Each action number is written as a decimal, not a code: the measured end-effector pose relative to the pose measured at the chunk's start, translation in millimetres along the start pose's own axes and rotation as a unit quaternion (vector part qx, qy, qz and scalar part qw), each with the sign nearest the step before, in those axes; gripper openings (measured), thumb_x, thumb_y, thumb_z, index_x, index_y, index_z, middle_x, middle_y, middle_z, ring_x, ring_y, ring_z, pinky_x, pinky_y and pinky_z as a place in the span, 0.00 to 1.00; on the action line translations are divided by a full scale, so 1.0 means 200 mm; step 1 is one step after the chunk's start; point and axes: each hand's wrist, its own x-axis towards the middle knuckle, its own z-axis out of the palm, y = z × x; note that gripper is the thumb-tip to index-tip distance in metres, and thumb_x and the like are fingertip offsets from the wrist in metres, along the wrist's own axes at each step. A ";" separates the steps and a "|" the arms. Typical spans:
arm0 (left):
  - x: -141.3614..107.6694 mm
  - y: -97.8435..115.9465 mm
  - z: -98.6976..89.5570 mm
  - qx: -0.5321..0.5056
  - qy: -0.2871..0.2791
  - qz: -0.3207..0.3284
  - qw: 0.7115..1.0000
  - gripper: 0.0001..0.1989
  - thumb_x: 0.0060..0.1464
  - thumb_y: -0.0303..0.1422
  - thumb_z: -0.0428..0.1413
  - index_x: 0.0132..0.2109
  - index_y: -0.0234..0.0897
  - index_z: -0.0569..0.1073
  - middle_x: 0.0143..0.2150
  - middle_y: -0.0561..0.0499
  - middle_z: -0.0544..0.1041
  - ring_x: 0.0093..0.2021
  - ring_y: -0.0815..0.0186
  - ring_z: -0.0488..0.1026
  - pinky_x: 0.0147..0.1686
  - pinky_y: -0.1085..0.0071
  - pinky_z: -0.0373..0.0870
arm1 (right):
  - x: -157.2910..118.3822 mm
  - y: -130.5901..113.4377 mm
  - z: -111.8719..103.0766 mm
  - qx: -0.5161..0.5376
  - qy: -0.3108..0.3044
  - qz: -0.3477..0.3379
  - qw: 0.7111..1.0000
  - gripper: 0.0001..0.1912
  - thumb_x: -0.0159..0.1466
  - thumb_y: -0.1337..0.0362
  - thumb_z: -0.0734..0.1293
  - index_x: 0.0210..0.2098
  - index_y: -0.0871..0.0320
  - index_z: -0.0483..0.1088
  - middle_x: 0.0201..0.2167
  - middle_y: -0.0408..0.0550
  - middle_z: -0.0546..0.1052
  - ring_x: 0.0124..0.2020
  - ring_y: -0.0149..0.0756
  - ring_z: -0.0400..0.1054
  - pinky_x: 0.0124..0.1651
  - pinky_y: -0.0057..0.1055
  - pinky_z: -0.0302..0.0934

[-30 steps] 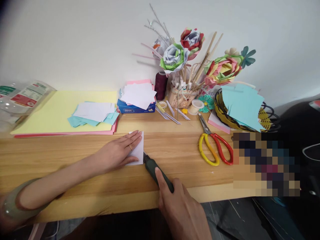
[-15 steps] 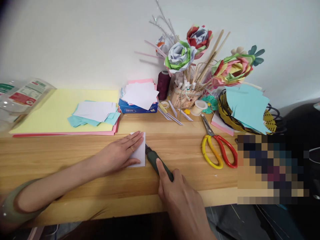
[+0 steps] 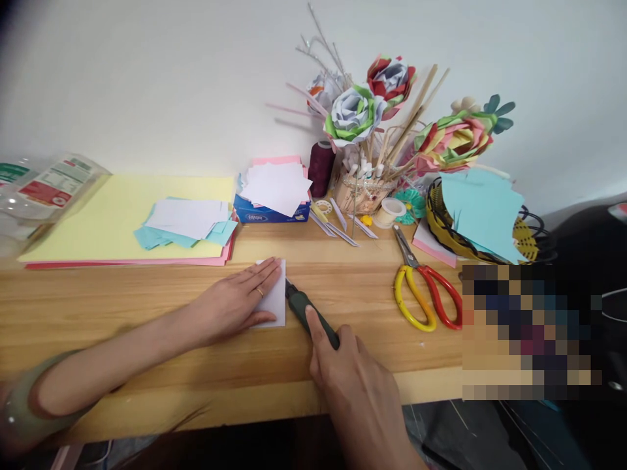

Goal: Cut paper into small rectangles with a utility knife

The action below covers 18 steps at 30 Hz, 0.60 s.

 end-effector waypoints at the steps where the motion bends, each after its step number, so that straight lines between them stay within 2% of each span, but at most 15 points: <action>1: 0.00 0.00 0.00 0.003 -0.003 -0.002 1.000 0.38 0.59 0.50 0.47 0.62 0.18 0.55 0.64 0.32 0.53 0.65 0.53 0.52 0.61 0.62 0.56 | 0.00 0.00 0.00 0.000 0.000 0.001 1.000 0.22 0.63 0.69 0.52 0.54 0.55 0.64 0.20 0.38 0.63 0.15 0.27 0.62 0.16 0.26 0.41; 7: 0.01 0.00 -0.01 0.000 -0.023 -0.005 1.000 0.38 0.59 0.50 0.47 0.62 0.17 0.56 0.65 0.31 0.52 0.65 0.52 0.52 0.60 0.61 0.56 | -0.01 -0.03 0.00 -0.001 -0.004 0.023 1.000 0.22 0.64 0.70 0.50 0.55 0.54 0.62 0.21 0.39 0.62 0.15 0.28 0.62 0.17 0.29 0.39; 15: 0.00 0.00 0.01 -0.023 -0.009 -0.012 1.000 0.37 0.59 0.50 0.46 0.62 0.19 0.55 0.65 0.33 0.52 0.65 0.54 0.50 0.62 0.63 0.52 | -0.05 -0.04 0.02 0.012 -0.031 0.039 0.999 0.24 0.64 0.66 0.51 0.59 0.52 0.55 0.23 0.39 0.63 0.16 0.28 0.61 0.17 0.29 0.39; 18: 0.00 0.00 0.01 -0.027 -0.008 -0.011 1.000 0.37 0.60 0.50 0.46 0.62 0.19 0.55 0.65 0.33 0.52 0.66 0.55 0.49 0.62 0.64 0.52 | -0.04 -0.05 0.03 0.002 -0.035 0.047 0.998 0.25 0.63 0.67 0.53 0.59 0.51 0.56 0.23 0.39 0.63 0.15 0.29 0.61 0.16 0.29 0.38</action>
